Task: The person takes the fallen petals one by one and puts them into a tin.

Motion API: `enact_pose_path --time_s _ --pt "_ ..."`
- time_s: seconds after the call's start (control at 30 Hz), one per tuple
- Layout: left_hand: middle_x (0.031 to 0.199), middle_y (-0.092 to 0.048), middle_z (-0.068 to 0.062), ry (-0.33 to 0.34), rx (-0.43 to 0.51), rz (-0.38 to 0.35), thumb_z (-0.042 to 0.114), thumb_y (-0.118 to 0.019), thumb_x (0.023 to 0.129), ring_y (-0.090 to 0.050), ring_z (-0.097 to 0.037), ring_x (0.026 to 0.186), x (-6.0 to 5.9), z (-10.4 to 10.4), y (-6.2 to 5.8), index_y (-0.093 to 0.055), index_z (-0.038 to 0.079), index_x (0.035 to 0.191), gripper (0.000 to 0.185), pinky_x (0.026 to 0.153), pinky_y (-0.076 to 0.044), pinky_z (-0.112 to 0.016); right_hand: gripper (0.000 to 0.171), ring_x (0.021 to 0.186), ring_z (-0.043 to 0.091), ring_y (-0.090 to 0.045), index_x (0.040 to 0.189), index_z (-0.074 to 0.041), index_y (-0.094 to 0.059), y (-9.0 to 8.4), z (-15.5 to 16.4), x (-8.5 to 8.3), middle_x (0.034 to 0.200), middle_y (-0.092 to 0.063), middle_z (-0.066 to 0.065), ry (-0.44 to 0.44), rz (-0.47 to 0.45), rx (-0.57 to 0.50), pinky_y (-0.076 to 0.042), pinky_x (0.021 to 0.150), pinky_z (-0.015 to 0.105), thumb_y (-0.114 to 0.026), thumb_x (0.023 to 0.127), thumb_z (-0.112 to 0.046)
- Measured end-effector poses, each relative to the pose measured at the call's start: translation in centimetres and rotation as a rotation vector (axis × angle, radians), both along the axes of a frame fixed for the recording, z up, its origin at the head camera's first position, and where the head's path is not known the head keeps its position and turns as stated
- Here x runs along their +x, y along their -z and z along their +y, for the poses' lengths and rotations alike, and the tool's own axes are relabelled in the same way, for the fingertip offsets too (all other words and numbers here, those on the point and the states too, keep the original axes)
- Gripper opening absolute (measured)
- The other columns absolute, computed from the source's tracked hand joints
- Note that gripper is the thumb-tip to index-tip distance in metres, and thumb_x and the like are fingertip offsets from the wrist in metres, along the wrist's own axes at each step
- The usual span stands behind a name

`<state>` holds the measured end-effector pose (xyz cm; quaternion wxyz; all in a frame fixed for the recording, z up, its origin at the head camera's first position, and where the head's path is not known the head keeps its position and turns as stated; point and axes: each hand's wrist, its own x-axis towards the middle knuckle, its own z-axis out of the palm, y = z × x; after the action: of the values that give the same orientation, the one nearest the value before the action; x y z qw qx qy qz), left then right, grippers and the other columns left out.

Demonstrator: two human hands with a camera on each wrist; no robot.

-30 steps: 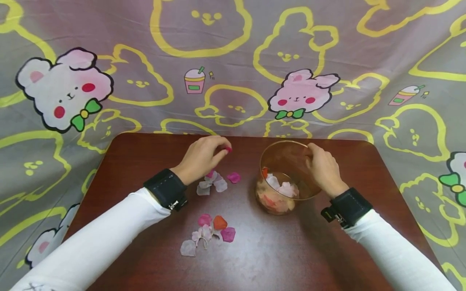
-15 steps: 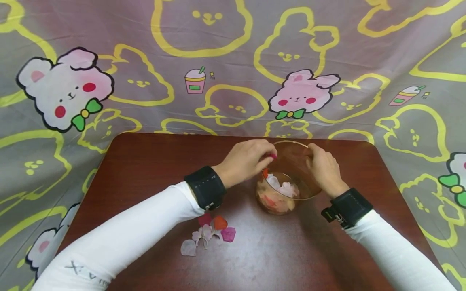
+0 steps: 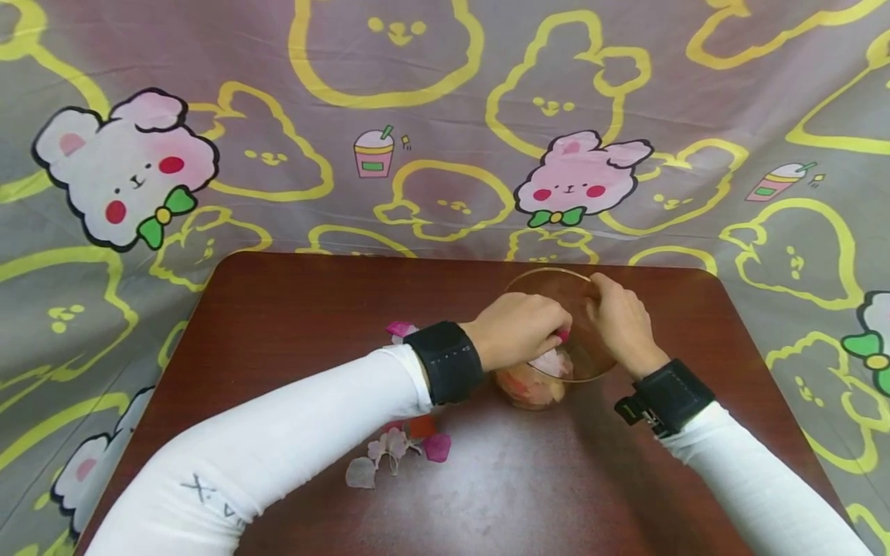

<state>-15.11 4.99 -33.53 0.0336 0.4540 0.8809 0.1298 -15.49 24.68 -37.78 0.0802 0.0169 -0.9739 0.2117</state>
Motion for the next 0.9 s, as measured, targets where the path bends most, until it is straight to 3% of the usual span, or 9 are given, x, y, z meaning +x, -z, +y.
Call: enact_pose_path --time_s 0.17,0.3,0.5,0.67,0.8,0.9 --pt "0.091 -0.073 0.006 0.01 -0.025 -0.038 0.026 -0.066 0.097 -0.061 -0.01 0.081 0.3 0.1 0.7 -0.077 0.017 0.099 0.013 0.076 -0.053 -0.025 0.015 0.064 0.03 -0.054 0.111 -0.002 -0.06 -0.1 0.0 0.1 0.086 -0.065 0.019 0.001 -0.007 0.003 -0.038 0.05 0.037 -0.057 0.097 -0.006" --pt "0.091 -0.074 0.005 -0.002 0.017 -0.063 0.028 -0.069 0.096 -0.061 -0.01 0.081 0.3 -0.3 0.9 -0.077 0.016 0.099 0.015 0.078 -0.054 -0.025 0.015 0.064 0.031 -0.056 0.112 -0.002 -0.06 -0.1 0.0 0.1 0.086 -0.066 0.02 -0.004 -0.015 0.003 -0.038 0.05 0.037 -0.057 0.097 -0.006" --pt "0.099 -0.073 0.002 -0.042 0.121 0.019 0.027 -0.065 0.098 -0.064 -0.012 0.091 -1.0 -1.8 -0.5 -0.074 0.015 0.104 0.016 0.084 -0.054 -0.029 0.009 0.066 0.033 -0.058 0.105 -0.004 -0.06 0.0 0.0 0.0 0.084 -0.065 0.018 -0.001 -0.014 0.003 -0.039 0.051 0.039 -0.057 0.097 -0.007" --pt "0.097 -0.071 0.001 -0.187 0.2 0.066 0.024 -0.063 0.099 -0.064 -0.015 0.091 -3.1 -4.8 -1.3 -0.073 0.015 0.101 0.013 0.082 -0.053 -0.034 0.007 0.066 0.033 -0.058 0.102 -0.005 -0.06 -0.1 -0.1 -0.1 0.083 -0.065 0.017 0.0 -0.01 0.004 -0.041 0.052 0.042 -0.057 0.097 -0.007" --pt "0.1 -0.072 -0.001 -0.331 0.273 -0.016 0.022 -0.063 0.098 -0.065 -0.019 0.095 -4.7 -7.4 -0.8 -0.073 0.014 0.1 0.013 0.085 -0.053 -0.038 0.008 0.065 0.031 -0.056 0.104 -0.004 -0.06 -0.2 -0.1 0.0 0.081 -0.063 0.016 -0.002 -0.011 0.005 -0.039 0.051 0.04 -0.057 0.097 -0.006" --pt "0.104 -0.073 -0.004 -0.419 0.312 -0.092 0.022 -0.063 0.098 -0.067 -0.023 0.098 -5.7 -9.5 0.3 -0.074 0.013 0.103 0.015 0.087 -0.052 -0.04 0.007 0.064 0.029 -0.054 0.102 -0.004 -0.061 -0.2 -0.1 0.0 0.08 -0.063 0.015 -0.007 -0.006 0.004 -0.037 0.051 0.037 -0.057 0.097 -0.006"
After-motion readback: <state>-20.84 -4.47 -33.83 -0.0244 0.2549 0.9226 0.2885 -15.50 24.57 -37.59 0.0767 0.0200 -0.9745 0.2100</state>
